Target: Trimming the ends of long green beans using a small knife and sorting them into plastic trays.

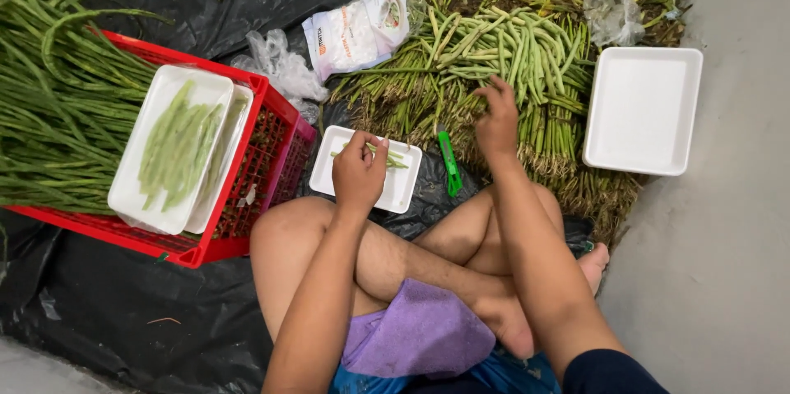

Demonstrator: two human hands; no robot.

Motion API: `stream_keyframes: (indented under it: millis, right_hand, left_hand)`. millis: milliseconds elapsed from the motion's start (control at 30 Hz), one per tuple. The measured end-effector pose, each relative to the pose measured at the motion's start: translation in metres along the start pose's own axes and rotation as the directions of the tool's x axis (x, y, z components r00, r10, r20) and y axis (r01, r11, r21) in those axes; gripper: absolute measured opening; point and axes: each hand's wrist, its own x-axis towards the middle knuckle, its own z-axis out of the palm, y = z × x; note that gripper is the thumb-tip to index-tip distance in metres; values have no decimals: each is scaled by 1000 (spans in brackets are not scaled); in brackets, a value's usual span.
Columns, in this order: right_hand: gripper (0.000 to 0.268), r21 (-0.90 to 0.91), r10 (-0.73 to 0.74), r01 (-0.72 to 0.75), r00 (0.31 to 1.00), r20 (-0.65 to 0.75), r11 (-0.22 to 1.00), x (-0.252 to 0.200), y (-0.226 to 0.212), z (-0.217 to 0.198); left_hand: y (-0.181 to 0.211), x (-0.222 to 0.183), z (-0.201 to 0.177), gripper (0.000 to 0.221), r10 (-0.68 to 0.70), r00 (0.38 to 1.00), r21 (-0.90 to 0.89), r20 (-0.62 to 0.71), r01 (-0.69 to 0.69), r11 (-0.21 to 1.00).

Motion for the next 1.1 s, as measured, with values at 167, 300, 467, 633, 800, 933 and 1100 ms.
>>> stream_keyframes:
  millis: [167, 300, 467, 633, 800, 933, 1100]
  right_hand:
    - [51, -326, -7, -8, 999, -45, 945, 8, 33, 0]
    - [61, -459, 57, -35, 998, 33, 888, 9, 53, 3]
    - [60, -499, 62, -21, 996, 65, 866, 10, 52, 5]
    - [51, -444, 40, -38, 999, -5, 895, 10, 47, -3]
    - [59, -562, 99, -1, 985, 143, 827, 12, 44, -8]
    - [56, -563, 85, 0, 988, 125, 827, 13, 53, -4]
    - [20, -462, -31, -10, 996, -82, 887, 9, 69, -6]
  left_hand:
    - [-2, -1, 3, 17, 7, 1000, 24, 16, -8, 1000]
    - [-2, -1, 2, 17, -2, 1000, 35, 24, 1, 999]
    - [-8, 0, 5, 18, 14, 999, 36, 29, -15, 999]
    - [-12, -2, 4, 18, 26, 1000, 57, 12, -27, 998]
    - [-18, -7, 5, 18, 0, 999, 92, 45, -4, 996]
    - [-15, -14, 0, 18, -3, 999, 106, 36, -1, 994]
    - [-15, -18, -3, 18, -7, 1000, 111, 30, 4, 994]
